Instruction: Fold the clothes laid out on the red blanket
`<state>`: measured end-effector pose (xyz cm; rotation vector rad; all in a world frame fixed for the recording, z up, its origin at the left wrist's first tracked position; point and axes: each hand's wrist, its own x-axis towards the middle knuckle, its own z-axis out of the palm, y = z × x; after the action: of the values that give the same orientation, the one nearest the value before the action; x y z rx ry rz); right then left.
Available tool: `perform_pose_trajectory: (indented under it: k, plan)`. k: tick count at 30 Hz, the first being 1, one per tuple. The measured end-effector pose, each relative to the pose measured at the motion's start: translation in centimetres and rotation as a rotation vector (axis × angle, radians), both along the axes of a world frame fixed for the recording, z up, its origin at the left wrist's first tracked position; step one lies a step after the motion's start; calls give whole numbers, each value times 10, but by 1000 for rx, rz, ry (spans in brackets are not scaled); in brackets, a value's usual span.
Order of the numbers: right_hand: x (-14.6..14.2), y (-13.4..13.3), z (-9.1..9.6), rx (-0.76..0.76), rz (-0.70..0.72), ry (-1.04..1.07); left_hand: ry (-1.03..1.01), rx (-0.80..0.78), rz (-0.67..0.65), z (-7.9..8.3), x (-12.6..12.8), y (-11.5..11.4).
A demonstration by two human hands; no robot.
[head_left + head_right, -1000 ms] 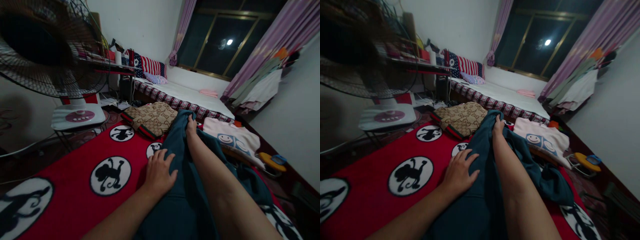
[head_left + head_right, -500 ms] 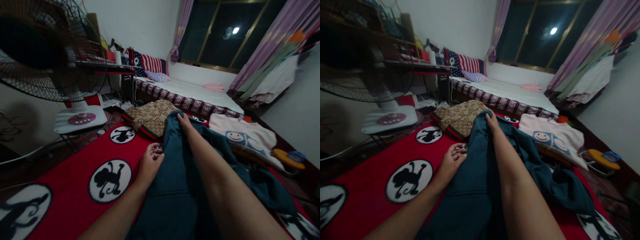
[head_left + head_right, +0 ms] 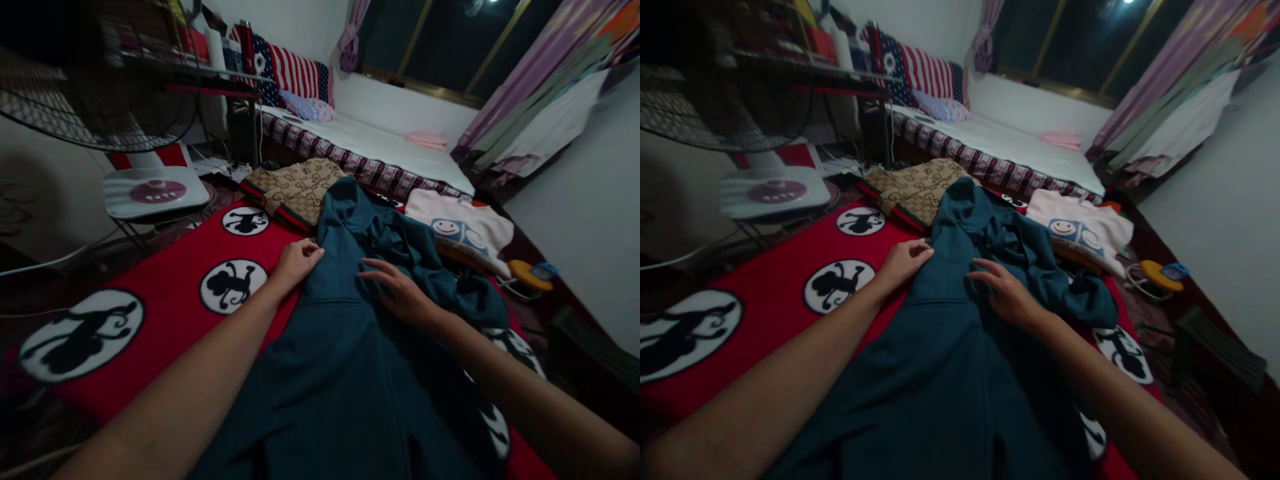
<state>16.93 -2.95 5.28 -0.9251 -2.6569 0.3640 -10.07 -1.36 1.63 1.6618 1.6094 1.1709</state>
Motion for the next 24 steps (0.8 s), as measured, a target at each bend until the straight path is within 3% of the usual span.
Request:
perform_pose_trajectory:
  k: [4, 9, 12, 14, 16, 20, 24]
  plan:
    - [16, -59, -2, -58, 47, -61, 216, -56, -74, 11, -2, -16]
    - [4, -110, 5, 7, 151, -129, 451, -113, -223, 29, -11, -62]
    - [-12, -127, 13, -15, 283, -216, 411, -169, -280, 37, -18, -88]
    - [-21, -130, 16, -61, 292, -195, 311, -204, -310, 39, -24, -101]
    - [-28, -129, 20, -130, 193, -50, 207, -246, -336, 40, -31, -111]
    - [-34, -125, 35, -355, -52, 494, 51, -282, -380, 39, -39, -132]
    - [-42, -122, 64, -461, -214, 782, -192, -344, -275, 35, -26, -173]
